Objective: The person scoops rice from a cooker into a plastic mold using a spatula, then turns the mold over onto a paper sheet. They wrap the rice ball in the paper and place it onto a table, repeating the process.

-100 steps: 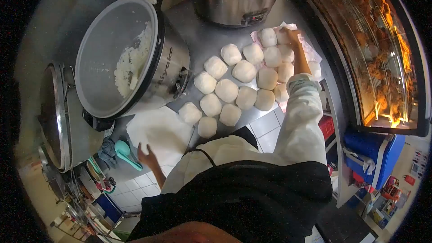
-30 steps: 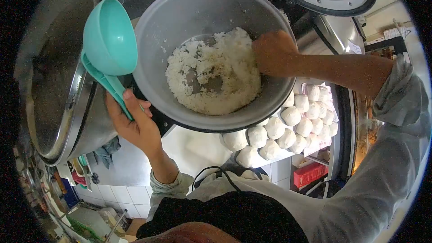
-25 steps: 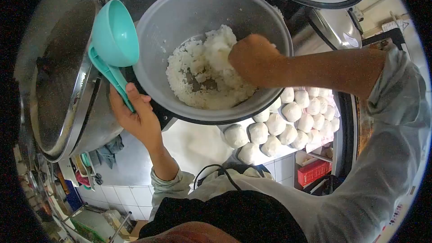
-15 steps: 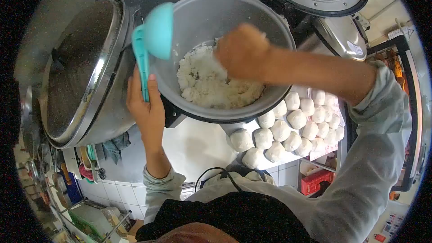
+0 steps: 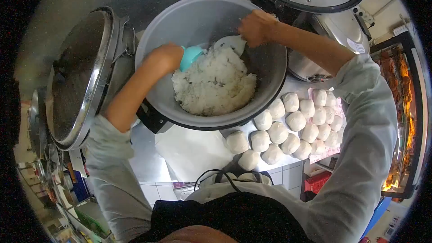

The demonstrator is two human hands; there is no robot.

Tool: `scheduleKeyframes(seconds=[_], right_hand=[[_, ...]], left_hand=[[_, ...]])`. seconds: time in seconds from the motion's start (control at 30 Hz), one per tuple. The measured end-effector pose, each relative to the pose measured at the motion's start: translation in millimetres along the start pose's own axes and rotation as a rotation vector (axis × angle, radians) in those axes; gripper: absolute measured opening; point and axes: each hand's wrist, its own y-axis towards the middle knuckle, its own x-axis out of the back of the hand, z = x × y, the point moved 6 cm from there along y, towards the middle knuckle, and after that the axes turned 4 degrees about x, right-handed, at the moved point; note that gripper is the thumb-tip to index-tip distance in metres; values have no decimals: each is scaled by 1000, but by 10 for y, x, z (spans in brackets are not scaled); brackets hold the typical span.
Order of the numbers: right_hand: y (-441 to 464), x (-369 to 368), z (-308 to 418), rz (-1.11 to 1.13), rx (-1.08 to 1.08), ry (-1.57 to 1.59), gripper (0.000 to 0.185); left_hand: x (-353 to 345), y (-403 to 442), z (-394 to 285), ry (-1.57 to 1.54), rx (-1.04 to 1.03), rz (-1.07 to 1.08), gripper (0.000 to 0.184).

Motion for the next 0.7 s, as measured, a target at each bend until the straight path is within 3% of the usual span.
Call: scheduleKeyframes(seconds=[0.13, 0.2, 0.23, 0.3, 0.43, 0.53, 0.6, 0.7], right_hand=[[6, -12, 55, -30, 110, 15, 25], [-6, -43, 28, -10, 87, 68, 27], [-14, -66, 9, 18, 60, 116, 29], [-35, -103, 38, 49, 63, 176, 29], [-111, -164, 152, 214, 7, 297, 32], [-354, -96, 294, 143, -87, 471, 33], [-496, -19, 482, 124, -193, 539, 32], [-587, 56, 569, 146, -339, 668, 32]], left_hand=[[-237, 252, -113, 152, -79, 204, 15], [-440, 200, -45, -89, 129, 555, 18], [-417, 153, -53, -81, 137, 556, 18], [-411, -10, -175, -354, 125, 590, 16], [-441, -114, -390, -347, 49, 609, 12], [-387, -250, -528, -528, -38, 554, 16], [-417, -383, -512, -948, 254, 511, 16], [-360, -543, -603, -995, 280, 476, 17]])
